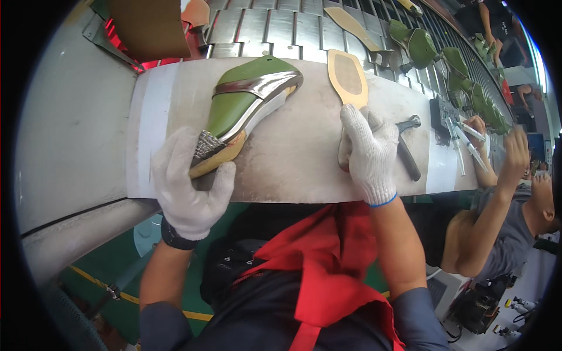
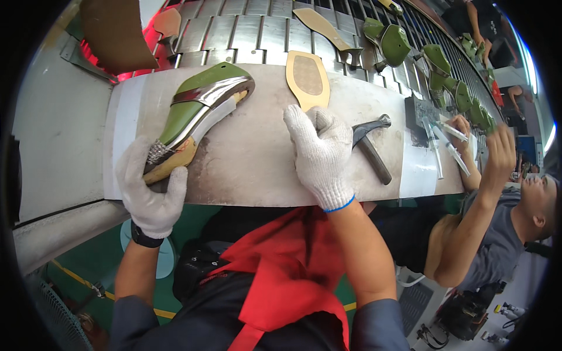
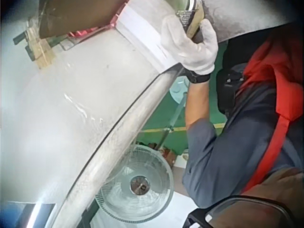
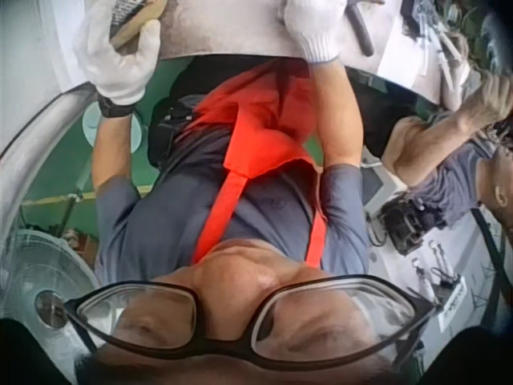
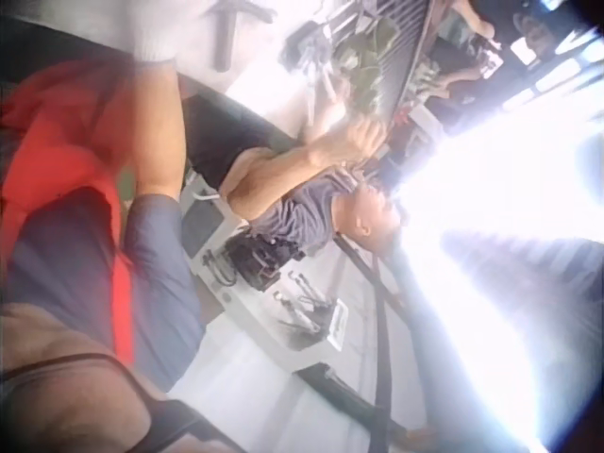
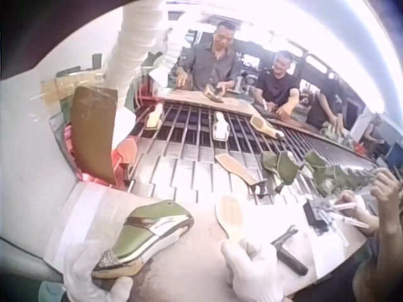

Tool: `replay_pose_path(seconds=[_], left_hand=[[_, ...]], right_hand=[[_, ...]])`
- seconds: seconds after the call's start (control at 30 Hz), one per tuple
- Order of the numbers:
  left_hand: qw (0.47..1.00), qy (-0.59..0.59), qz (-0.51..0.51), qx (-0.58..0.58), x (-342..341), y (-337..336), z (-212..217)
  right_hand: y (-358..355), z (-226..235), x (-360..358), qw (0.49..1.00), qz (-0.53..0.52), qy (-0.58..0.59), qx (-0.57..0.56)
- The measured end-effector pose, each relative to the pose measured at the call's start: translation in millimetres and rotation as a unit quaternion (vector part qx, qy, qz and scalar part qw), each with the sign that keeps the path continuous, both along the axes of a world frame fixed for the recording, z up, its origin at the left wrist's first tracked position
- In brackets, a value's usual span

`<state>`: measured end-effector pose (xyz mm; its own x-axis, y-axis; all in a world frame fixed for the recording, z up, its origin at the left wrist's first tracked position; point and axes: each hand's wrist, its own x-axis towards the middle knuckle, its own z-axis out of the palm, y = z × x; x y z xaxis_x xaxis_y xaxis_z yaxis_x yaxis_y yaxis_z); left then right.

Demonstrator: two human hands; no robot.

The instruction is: The person hammers the edge of a shoe sole onto a green heel component by hand, using a small hammer to press the material down. The person then picks up a different sole piece from the conveyor belt and places it onto the same green heel component.

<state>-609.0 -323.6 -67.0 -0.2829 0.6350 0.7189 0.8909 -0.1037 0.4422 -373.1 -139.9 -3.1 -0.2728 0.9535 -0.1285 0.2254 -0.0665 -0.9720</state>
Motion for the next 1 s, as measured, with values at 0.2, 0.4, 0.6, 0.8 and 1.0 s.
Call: replay_pose_path(seconds=[0.2,0.4,0.6,0.8,1.0], left_hand=[[0.999,-0.032,-0.007,0.004,-0.5,-10.7,3.4],[0.904,-0.397,-0.048,-0.151,-7.2,-38.4,56.6],[0.911,-0.404,-0.087,0.002,-24.3,-8.0,125.9],[0.859,-0.440,-0.203,0.167,-21.6,23.9,109.8],[0.839,-0.477,-0.233,0.117,-8.5,54.8,146.4]], right_hand=[[-19.8,-20.3,24.6,0.997,-0.021,0.054,0.045],[-40.8,-23.1,42.5,0.886,-0.022,-0.267,0.378],[-60.3,-23.5,75.8,0.945,-0.027,-0.120,0.302],[-183.5,-5.3,118.6,0.926,-0.169,0.334,-0.044],[-165.7,-10.0,129.7,0.928,0.081,0.134,-0.339]])
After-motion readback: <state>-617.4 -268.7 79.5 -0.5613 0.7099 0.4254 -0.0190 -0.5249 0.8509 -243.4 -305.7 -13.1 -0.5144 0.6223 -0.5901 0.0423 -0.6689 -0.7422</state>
